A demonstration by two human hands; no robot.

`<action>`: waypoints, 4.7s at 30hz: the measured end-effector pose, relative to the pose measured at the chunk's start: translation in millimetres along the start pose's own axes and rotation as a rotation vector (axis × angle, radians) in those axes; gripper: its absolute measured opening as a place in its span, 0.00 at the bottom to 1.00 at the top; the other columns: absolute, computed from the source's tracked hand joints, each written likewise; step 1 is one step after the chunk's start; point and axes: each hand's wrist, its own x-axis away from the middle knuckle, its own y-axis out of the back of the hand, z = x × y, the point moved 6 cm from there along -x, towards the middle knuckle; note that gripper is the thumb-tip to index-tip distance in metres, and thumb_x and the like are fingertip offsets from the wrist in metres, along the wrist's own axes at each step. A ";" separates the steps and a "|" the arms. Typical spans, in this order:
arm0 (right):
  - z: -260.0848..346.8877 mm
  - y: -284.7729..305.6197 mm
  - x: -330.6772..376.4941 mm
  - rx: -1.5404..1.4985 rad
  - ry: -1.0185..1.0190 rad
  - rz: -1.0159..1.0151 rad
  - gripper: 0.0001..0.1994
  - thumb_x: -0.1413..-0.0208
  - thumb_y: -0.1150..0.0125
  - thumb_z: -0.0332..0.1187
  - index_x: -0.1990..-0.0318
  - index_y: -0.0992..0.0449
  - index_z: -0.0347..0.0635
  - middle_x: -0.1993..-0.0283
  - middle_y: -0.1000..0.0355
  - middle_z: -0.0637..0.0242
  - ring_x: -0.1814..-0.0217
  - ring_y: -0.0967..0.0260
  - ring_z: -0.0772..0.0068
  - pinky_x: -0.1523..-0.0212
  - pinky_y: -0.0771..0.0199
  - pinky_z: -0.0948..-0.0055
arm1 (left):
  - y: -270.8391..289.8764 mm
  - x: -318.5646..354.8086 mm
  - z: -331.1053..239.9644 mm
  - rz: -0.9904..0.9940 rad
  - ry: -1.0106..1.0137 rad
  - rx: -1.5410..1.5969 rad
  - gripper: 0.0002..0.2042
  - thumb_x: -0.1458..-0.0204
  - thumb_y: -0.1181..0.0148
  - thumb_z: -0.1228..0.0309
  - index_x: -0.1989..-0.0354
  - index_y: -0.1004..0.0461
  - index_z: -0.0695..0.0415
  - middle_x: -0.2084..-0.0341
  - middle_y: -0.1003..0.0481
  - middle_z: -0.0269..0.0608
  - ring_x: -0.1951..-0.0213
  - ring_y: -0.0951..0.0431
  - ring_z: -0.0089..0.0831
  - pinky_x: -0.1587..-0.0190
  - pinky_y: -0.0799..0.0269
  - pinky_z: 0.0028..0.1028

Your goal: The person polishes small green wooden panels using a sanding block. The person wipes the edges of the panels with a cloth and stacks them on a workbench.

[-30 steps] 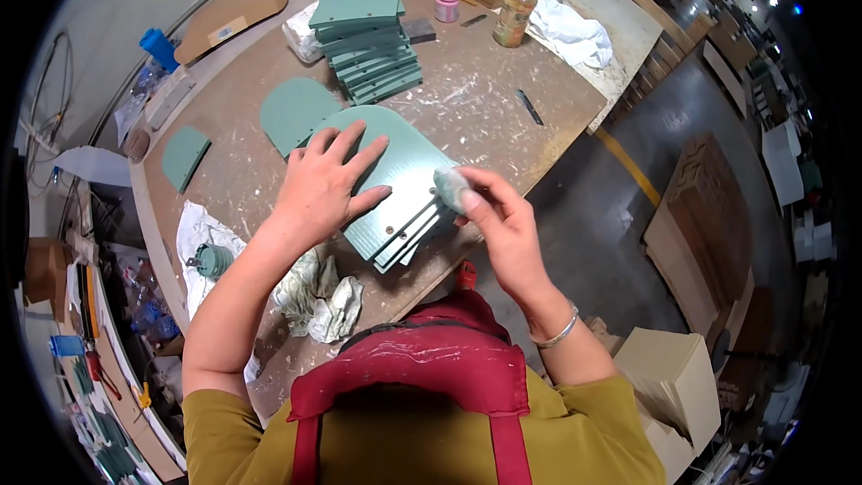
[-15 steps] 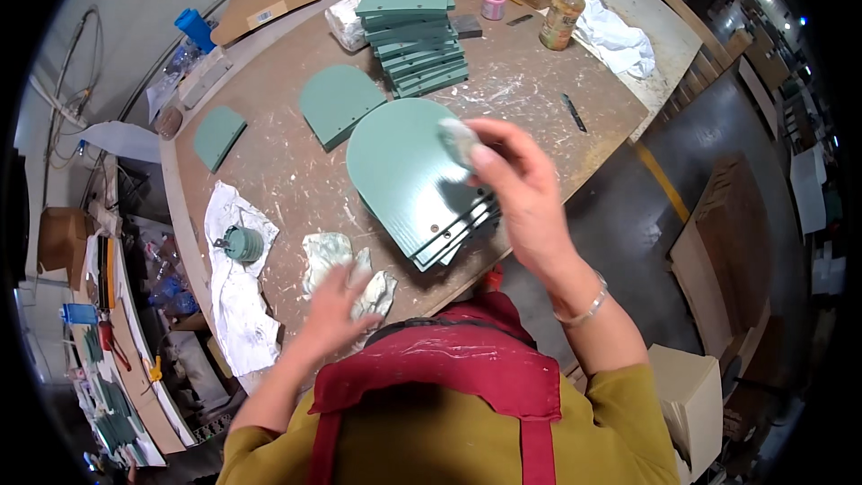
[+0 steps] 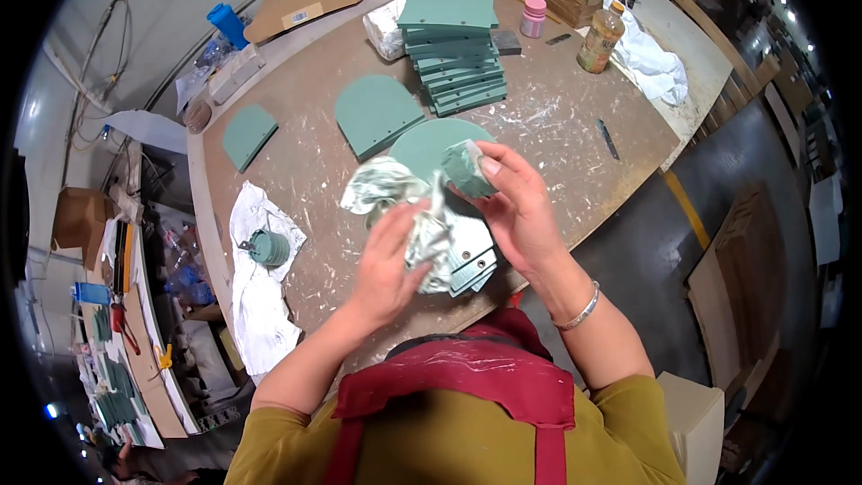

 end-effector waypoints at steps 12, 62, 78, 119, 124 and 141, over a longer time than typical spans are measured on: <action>-12.9 -17.5 2.5 0.444 -0.122 0.239 0.14 0.38 0.40 0.29 0.46 0.24 0.36 0.56 0.26 0.71 0.55 0.32 0.83 0.50 0.31 0.78 | 7.5 -106.7 115.3 0.207 0.339 0.245 0.18 0.36 0.45 0.65 0.44 0.27 0.63 0.54 0.21 0.49 0.53 0.21 0.41 0.48 0.29 0.33; -0.3 -31.0 19.6 0.836 0.202 0.404 0.16 0.43 0.34 0.34 0.50 0.23 0.36 0.56 0.28 0.61 0.58 0.29 0.66 0.55 0.30 0.70 | -2.7 12.2 160.0 0.552 0.783 0.367 0.23 0.37 0.43 0.56 0.47 0.25 0.67 0.55 0.20 0.54 0.49 0.23 0.40 0.42 0.33 0.37; 71.7 76.7 49.1 0.209 0.210 -0.045 0.15 0.37 0.44 0.29 0.46 0.27 0.32 0.48 0.24 0.60 0.45 0.28 0.72 0.41 0.31 0.70 | 24.3 -26.8 37.9 -0.046 1.009 0.957 0.13 0.42 0.39 0.63 0.56 0.27 0.58 0.68 0.23 0.35 0.72 0.25 0.21 0.72 0.30 0.18; -4.9 -84.7 -41.8 1.517 0.241 1.253 0.09 0.46 0.37 0.29 0.57 0.19 0.40 0.57 0.27 0.57 0.54 0.27 0.52 0.55 0.26 0.59 | -50.4 -43.2 -75.0 0.109 -0.079 -0.185 0.31 0.51 0.36 0.51 0.36 0.30 0.43 0.36 0.35 0.40 0.36 0.37 0.44 0.34 0.47 0.53; -9.8 -96.6 -13.9 1.348 0.176 1.327 0.09 0.47 0.37 0.28 0.58 0.19 0.39 0.57 0.27 0.56 0.53 0.27 0.51 0.53 0.26 0.59 | -55.8 -37.7 -71.7 0.133 -0.035 -0.038 0.31 0.47 0.39 0.52 0.34 0.32 0.45 0.36 0.35 0.46 0.36 0.36 0.49 0.36 0.42 0.53; 7.8 -65.8 -39.3 1.615 0.497 0.835 0.10 0.49 0.35 0.24 0.58 0.18 0.41 0.58 0.28 0.59 0.54 0.28 0.52 0.54 0.25 0.60 | -54.4 -41.6 -74.7 0.132 -0.067 -0.218 0.32 0.48 0.36 0.50 0.33 0.34 0.40 0.37 0.35 0.41 0.35 0.39 0.48 0.34 0.47 0.54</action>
